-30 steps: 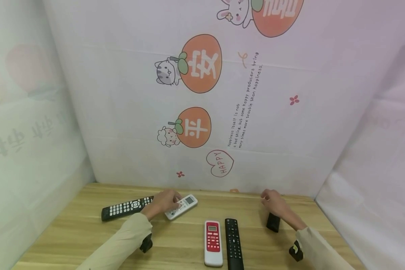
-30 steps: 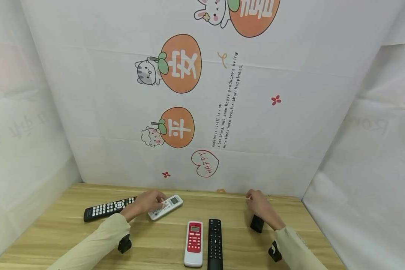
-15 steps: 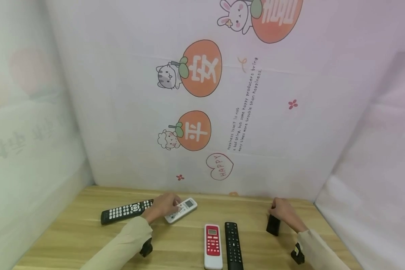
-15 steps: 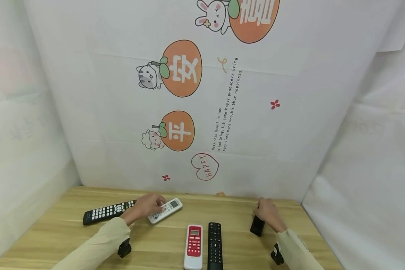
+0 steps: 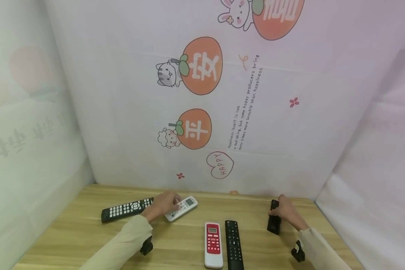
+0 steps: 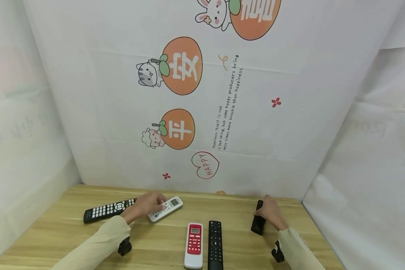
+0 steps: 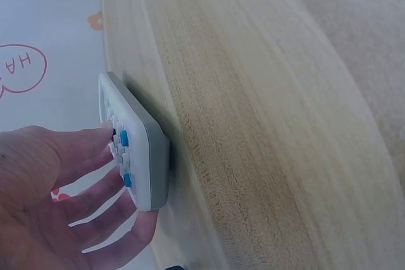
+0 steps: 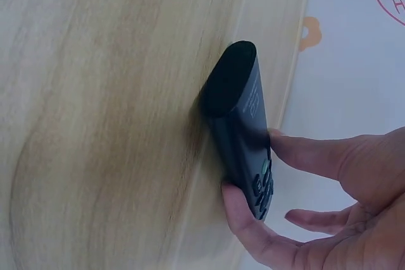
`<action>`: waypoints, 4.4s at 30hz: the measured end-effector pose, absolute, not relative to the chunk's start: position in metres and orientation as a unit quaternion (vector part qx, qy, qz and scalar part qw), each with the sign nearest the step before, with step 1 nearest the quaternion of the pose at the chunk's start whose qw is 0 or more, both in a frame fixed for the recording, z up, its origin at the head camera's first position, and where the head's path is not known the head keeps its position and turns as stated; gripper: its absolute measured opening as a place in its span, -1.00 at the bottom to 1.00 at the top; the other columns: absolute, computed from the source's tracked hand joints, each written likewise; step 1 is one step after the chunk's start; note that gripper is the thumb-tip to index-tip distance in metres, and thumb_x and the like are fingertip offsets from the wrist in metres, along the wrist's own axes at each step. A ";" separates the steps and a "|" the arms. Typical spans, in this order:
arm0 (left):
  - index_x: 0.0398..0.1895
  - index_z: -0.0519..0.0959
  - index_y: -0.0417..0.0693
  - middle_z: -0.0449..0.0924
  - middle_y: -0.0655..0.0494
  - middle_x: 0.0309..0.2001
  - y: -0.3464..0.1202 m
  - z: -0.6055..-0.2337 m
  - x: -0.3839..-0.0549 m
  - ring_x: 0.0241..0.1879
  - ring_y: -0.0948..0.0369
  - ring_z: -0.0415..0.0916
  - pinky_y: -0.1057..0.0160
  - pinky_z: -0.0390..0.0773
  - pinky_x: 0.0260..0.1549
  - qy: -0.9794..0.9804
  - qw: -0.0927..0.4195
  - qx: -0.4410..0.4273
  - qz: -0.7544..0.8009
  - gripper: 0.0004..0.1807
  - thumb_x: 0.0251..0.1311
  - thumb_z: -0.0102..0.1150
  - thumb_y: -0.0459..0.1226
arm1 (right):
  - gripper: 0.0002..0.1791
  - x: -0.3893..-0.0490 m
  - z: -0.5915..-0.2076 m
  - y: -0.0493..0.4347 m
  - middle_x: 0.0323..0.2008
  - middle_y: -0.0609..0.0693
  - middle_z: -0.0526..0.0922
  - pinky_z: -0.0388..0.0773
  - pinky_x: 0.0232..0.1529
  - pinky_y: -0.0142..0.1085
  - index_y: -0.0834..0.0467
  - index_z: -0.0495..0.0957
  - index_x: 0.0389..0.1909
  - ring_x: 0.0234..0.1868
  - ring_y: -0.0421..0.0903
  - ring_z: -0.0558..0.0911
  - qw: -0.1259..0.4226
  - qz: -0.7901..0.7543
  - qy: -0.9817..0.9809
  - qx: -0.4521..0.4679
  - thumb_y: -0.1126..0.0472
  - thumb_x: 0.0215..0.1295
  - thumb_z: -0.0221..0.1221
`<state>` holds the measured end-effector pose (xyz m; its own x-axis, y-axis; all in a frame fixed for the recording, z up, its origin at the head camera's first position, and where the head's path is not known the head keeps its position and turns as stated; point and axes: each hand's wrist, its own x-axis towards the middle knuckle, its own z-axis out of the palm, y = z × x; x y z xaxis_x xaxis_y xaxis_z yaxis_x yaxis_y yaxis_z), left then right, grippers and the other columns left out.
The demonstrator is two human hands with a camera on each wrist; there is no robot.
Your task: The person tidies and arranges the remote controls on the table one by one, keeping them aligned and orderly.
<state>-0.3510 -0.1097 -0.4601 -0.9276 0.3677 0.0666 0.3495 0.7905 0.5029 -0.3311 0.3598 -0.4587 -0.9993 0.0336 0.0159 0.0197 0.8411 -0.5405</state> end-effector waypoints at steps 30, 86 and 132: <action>0.10 0.70 -0.20 0.76 -0.12 -0.10 -0.110 -0.462 -0.356 -0.21 0.09 0.65 -0.01 0.68 -0.14 0.947 0.018 0.195 0.253 -0.65 0.26 0.39 -0.29 | -0.28 -0.326 -0.455 0.342 -0.04 0.67 0.49 0.78 -0.40 -0.03 0.69 0.10 0.31 -0.35 0.19 0.70 -0.043 0.341 -0.938 -0.045 0.36 0.34 0.24; 0.08 0.71 -0.17 0.76 -0.11 -0.13 -0.109 -0.460 -0.354 -0.22 0.09 0.66 -0.03 0.68 -0.13 0.952 0.017 0.183 0.247 -0.66 0.24 0.41 -0.31 | -0.16 -0.293 -0.429 0.314 -0.16 0.28 0.63 0.78 -0.23 0.14 0.42 -0.07 0.48 -0.28 0.15 0.78 -0.214 0.544 -0.808 0.073 0.45 0.37 0.26; 0.06 0.72 -0.20 0.75 -0.08 -0.18 -0.108 -0.458 -0.351 -0.30 0.14 0.62 0.11 0.67 -0.27 0.949 0.017 0.185 0.254 -0.67 0.22 0.40 -0.34 | -0.50 -0.266 -0.438 0.284 -0.25 0.31 0.63 0.81 -0.30 -0.06 0.41 0.32 0.18 -0.35 0.12 0.77 -0.234 0.447 -0.863 0.014 0.59 0.27 0.26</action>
<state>-0.3512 -0.1078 -0.4578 -0.9308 0.3604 0.0616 0.3429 0.8021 0.4889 -0.2665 0.2842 -0.4375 -0.8899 -0.2331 -0.3922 0.1859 0.5998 -0.7783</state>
